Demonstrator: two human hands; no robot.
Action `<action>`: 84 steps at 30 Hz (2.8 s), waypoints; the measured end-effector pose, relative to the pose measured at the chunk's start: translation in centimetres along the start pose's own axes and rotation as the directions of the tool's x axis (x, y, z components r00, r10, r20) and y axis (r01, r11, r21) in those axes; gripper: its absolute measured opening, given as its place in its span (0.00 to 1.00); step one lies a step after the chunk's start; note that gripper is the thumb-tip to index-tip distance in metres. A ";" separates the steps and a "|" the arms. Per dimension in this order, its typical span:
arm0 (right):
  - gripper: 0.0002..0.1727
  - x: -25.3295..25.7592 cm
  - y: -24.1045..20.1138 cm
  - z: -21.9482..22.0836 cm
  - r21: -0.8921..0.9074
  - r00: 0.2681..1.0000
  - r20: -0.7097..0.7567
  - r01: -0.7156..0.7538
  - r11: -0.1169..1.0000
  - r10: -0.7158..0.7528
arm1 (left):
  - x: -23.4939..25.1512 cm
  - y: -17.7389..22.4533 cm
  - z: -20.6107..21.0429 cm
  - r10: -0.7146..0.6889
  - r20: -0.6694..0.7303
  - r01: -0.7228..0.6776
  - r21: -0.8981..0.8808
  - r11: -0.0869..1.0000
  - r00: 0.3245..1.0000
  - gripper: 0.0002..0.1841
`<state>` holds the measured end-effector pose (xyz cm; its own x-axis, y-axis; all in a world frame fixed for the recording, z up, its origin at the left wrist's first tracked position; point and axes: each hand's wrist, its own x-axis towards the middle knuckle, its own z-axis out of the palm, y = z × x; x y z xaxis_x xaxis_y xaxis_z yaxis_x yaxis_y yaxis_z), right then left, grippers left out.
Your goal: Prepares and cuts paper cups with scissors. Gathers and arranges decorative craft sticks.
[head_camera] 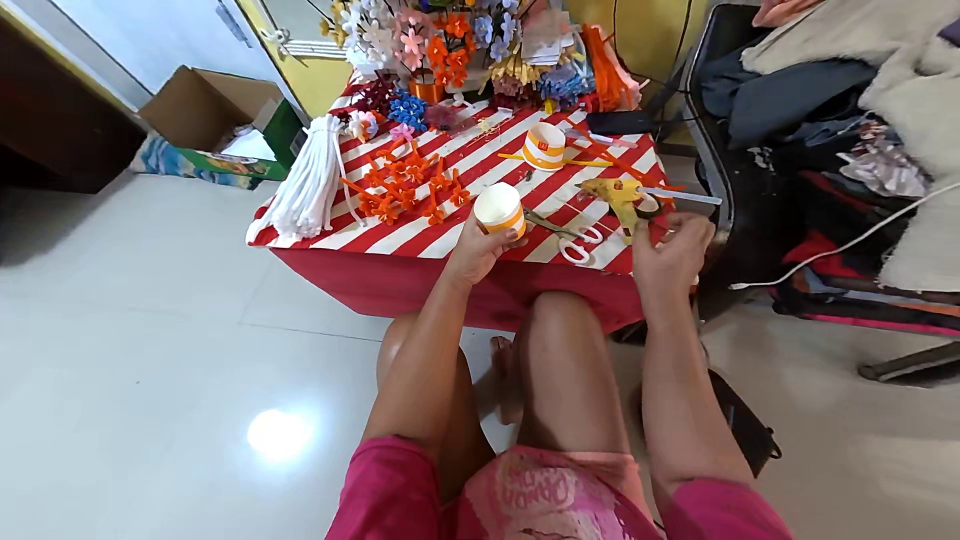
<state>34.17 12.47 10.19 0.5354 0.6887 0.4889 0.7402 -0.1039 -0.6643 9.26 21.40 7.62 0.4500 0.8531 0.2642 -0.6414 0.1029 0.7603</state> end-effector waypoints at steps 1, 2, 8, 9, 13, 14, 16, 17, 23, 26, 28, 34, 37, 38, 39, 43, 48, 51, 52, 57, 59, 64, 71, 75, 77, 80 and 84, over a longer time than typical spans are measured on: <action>0.24 -0.8 -0.4 0.4 0.038 0.997 -0.007 0.079 0.996 -0.079 | -0.1 0.0 0.1 0.001 0.004 -0.001 0.020 1.000 1.000 0.33; 0.21 -1.4 -0.8 0.8 0.055 0.984 0.055 0.168 0.984 -0.171 | -0.2 0.0 0.1 0.003 0.012 -0.003 0.042 0.999 1.000 0.34; 0.11 -0.7 -3.1 3.2 -0.114 0.798 0.555 0.352 0.929 -0.234 | -0.5 0.3 0.3 -0.028 0.020 0.025 0.143 0.989 0.999 0.27; 0.12 -0.5 -3.5 3.1 -0.135 0.788 0.579 0.345 0.929 -0.209 | -0.6 0.5 0.4 -0.060 0.002 0.059 0.155 0.986 0.998 0.25; 0.18 0.5 -4.8 2.4 -0.168 0.758 0.637 0.313 0.935 -0.140 | -0.6 1.2 0.6 -0.164 -0.086 0.177 0.179 0.968 0.983 0.18; 0.19 0.8 -4.9 2.3 -0.169 0.755 0.641 0.314 0.934 -0.138 | -0.5 1.2 0.6 -0.183 -0.103 0.199 0.176 0.964 0.978 0.17; 0.20 1.1 -5.0 1.8 -0.177 0.750 0.650 0.306 0.936 -0.122 | -0.3 1.3 0.6 -0.209 -0.127 0.228 0.159 0.961 0.970 0.15; 0.20 1.2 -5.0 1.6 -0.177 0.747 0.655 0.302 0.937 -0.117 | -0.3 1.4 0.5 -0.216 -0.128 0.234 0.150 0.961 0.968 0.15; 0.25 1.4 -3.6 0.1 -0.002 0.761 0.639 0.154 0.988 -0.117 | -0.6 1.4 0.4 -0.195 -0.038 0.198 0.232 0.952 0.980 0.24; 0.29 1.4 -2.1 -0.5 0.189 0.827 0.534 0.089 0.978 -0.179 | -0.5 0.9 0.5 -0.121 0.058 0.091 0.367 0.926 0.991 0.37; 0.34 1.2 -1.4 -0.8 0.327 0.839 0.477 0.107 0.939 -0.261 | -0.4 0.4 0.6 -0.024 0.119 -0.040 0.509 0.860 0.993 0.42; 0.31 -0.9 -2.1 -0.9 0.351 0.769 0.522 0.202 0.914 -0.370 | 0.0 -1.1 1.1 0.092 0.208 -0.210 0.663 0.718 0.974 0.39; 0.30 -1.2 -2.4 -0.8 0.284 0.788 0.529 0.186 0.941 -0.316 | 0.1 -1.4 1.2 0.072 0.226 -0.208 0.665 0.717 0.971 0.37; 0.29 -1.2 -2.5 -0.9 0.271 0.788 0.532 0.189 0.944 -0.311 | 0.1 -1.4 1.1 0.062 0.231 -0.205 0.671 0.712 0.971 0.37; 0.28 -1.2 -2.6 -0.9 0.265 0.786 0.534 0.194 0.944 -0.312 | 0.1 -1.4 1.0 0.056 0.239 -0.207 0.674 0.709 0.969 0.37; 0.29 -1.0 -3.1 -1.1 0.249 0.790 0.531 0.202 0.947 -0.308 | 0.2 -1.2 0.8 0.074 0.292 -0.259 0.671 0.694 0.954 0.37; 0.26 -0.7 -3.5 -1.0 0.185 0.779 0.522 0.294 0.938 -0.347 | 0.1 -1.0 0.6 0.078 0.305 -0.275 0.684 0.676 0.949 0.37; 0.24 -0.7 -3.3 -0.9 0.206 0.778 0.504 0.313 0.927 -0.375 | 0.0 -0.6 0.7 0.070 0.290 -0.256 0.673 0.694 0.954 0.36; 0.23 -0.6 -3.3 -1.0 0.221 0.775 0.498 0.321 0.921 -0.390 | 0.0 -0.4 0.8 0.070 0.289 -0.255 0.672 0.695 0.955 0.37; 0.21 -0.5 -3.0 -1.4 0.248 0.751 0.511 0.339 0.908 -0.419 | -0.3 0.3 0.7 0.003 0.287 -0.203 0.671 0.714 0.958 0.39; 0.19 -0.7 -3.1 -1.6 0.251 0.750 0.507 0.344 0.905 -0.426 | -0.3 0.5 0.6 -0.028 0.287 -0.174 0.652 0.738 0.958 0.39; 0.18 -1.0 -2.9 -1.7 0.213 0.800 0.459 0.323 0.922 -0.387 | -0.4 0.1 0.6 -0.012 0.207 -0.091 0.480 0.873 0.978 0.38; 0.18 -2.8 -4.1 -1.1 0.103 0.833 0.438 0.328 0.939 -0.339 | 0.2 -2.7 2.3 0.401 0.123 -0.320 0.821 0.473 0.908 0.47; 0.17 -2.3 -4.9 -1.2 0.069 0.847 0.459 0.267 0.961 -0.269 | 0.2 -2.4 2.1 0.378 0.143 -0.325 0.816 0.478 0.915 0.34; 0.17 -2.0 -4.8 -1.2 0.084 0.848 0.449 0.274 0.958 -0.282 | 0.2 -2.3 2.1 0.347 0.147 -0.321 0.789 0.524 0.926 0.34; 0.17 -1.7 -4.6 -1.3 0.099 0.832 0.473 0.277 0.956 -0.290 | 0.1 -1.8 1.9 0.306 0.146 -0.307 0.754 0.581 0.941 0.35; 0.18 -1.7 -4.2 -1.7 0.129 0.815 0.494 0.275 0.953 -0.302 | -0.1 -1.1 1.5 0.256 0.171 -0.298 0.720 0.627 0.952 0.36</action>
<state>30.83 10.51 13.07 0.0117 0.9475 0.3197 0.8001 0.1829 -0.5713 10.82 20.40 7.65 0.3703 0.7507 0.5471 -0.0883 -0.5578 0.8252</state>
